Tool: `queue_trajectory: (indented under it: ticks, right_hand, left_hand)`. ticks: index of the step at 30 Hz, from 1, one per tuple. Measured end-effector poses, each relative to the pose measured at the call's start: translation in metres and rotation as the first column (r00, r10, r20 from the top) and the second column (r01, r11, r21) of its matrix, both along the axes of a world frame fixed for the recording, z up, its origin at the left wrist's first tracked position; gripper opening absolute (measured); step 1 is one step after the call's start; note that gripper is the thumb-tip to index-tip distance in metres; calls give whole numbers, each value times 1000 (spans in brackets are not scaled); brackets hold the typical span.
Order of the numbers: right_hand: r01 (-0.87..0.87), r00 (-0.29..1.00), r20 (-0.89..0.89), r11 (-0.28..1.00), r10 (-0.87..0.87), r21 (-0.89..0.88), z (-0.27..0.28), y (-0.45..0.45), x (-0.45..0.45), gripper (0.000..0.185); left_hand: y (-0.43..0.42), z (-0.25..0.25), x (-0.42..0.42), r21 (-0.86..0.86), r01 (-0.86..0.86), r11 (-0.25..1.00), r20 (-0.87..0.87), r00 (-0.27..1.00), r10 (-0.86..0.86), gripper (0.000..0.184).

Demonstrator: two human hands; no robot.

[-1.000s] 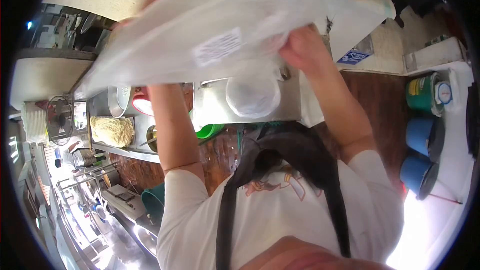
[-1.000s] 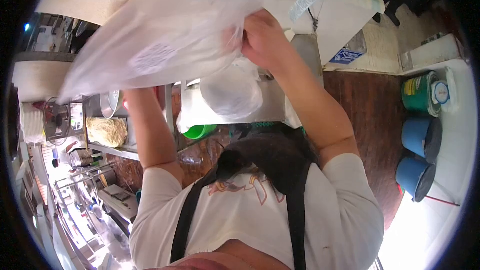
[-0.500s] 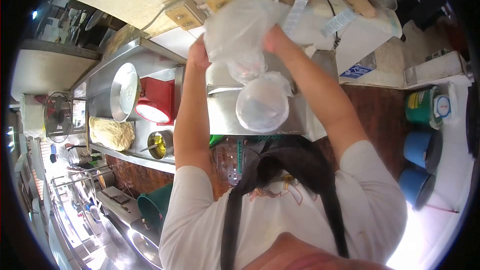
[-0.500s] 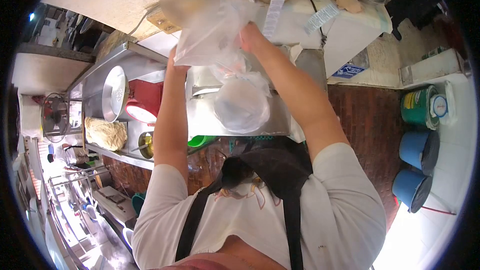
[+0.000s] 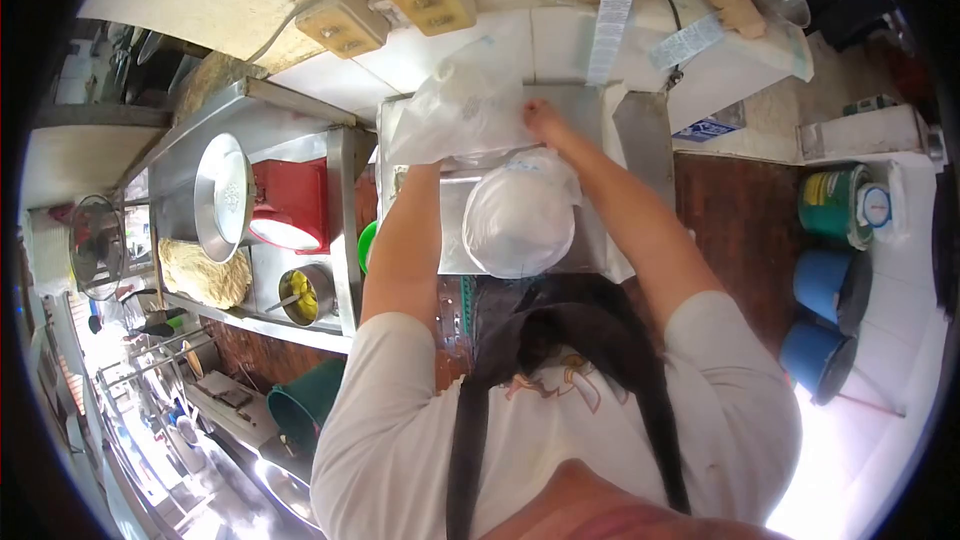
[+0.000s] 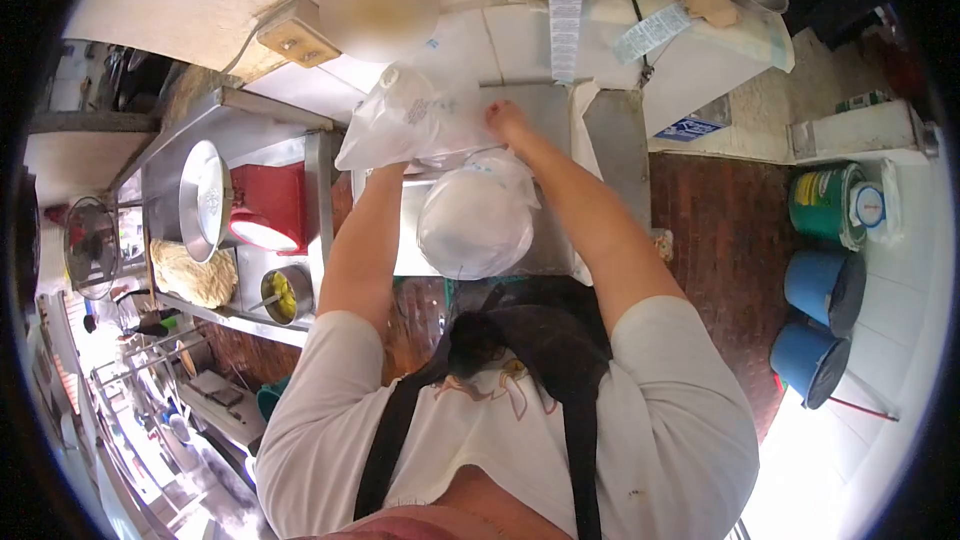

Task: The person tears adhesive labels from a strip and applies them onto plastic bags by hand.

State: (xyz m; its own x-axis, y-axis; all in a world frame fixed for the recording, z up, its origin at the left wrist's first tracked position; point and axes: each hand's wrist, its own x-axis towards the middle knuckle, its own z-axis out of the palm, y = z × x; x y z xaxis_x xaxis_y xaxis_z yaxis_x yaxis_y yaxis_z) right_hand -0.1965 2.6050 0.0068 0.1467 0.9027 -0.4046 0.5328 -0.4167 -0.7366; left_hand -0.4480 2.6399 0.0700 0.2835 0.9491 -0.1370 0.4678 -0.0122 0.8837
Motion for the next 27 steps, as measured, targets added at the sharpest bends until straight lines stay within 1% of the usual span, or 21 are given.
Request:
queue_trajectory:
  ticks: [2,5,6,7,8,9,10,11,12,14,15,17,18,19,20,21,23,24,25,26,27]
  right_hand:
    - [-21,999,50,998,18,67,-3,-3,3,37]
    - [3,996,88,946,-33,325,31,-15,22,49]
    - [-44,998,-16,914,55,403,74,-22,28,55]
    - [-83,981,-113,874,155,479,136,-35,31,61]
    - [-109,944,-202,827,260,552,174,-42,29,67]
    - [-177,904,-271,866,331,467,182,-39,24,72]
    - [-254,852,-344,887,394,386,187,-31,18,77]
    - [-335,792,-419,890,444,310,191,-27,9,82]
    - [-384,850,-303,901,431,204,192,-26,-1,85]
    - [-423,906,-42,906,421,-31,182,-27,-15,89]
    - [-414,906,-79,909,416,35,174,-32,-13,87]
    - [-389,897,-159,908,412,157,148,-47,-5,83]
    - [-347,908,-160,909,387,229,131,-50,-3,76]
    - [-301,918,-166,906,359,297,116,-55,-1,69]
    - [-249,929,-170,895,329,370,104,-56,5,63]
    - [-164,965,-128,912,227,376,104,-57,17,59]
    - [5,998,-53,921,17,390,104,-66,47,52]
    - [175,984,-57,875,-167,451,125,-76,64,46]
    - [331,937,-74,796,-342,507,146,-86,79,40]
    - [304,921,-12,700,-390,647,143,-84,91,41]
    - [258,895,39,588,-444,766,136,-74,102,42]
  left_hand:
    - [1,-1,-3,55,-35,998,-87,995,40,47]
    - [-3,20,-22,101,-57,993,-127,989,70,48]
    - [-11,40,-29,108,-37,993,-71,996,45,49]
    - [-23,62,-33,119,1,993,-19,1000,1,50]
    - [-33,81,-33,135,72,988,3,997,-73,50]
    - [-39,92,-27,159,169,973,-52,985,-163,51]
    - [-44,102,-17,180,269,946,-215,949,-229,51]
    - [-53,112,-6,189,366,911,-445,859,-252,56]
    - [-45,94,7,132,362,923,-612,762,-211,64]
    - [-44,30,12,417,324,849,-445,887,-120,61]
    - [-45,2,15,545,280,790,-343,935,-95,59]
    - [-54,-6,19,403,272,874,-351,928,-127,59]
    - [-54,6,20,87,218,972,-240,952,-192,59]
    - [-59,15,19,-251,183,950,-116,969,-217,60]
    - [-64,26,19,-227,164,960,-192,959,-209,54]
    - [-68,37,18,-194,150,969,-268,943,-199,49]
    - [-69,26,-6,11,151,989,-395,909,-134,44]
    - [-67,7,-27,180,169,969,-439,895,-75,44]
    - [-75,36,-29,347,73,935,-339,939,52,42]
    - [-86,85,-26,494,-39,868,-215,962,165,41]
    - [-100,122,-18,245,-430,869,139,903,407,36]
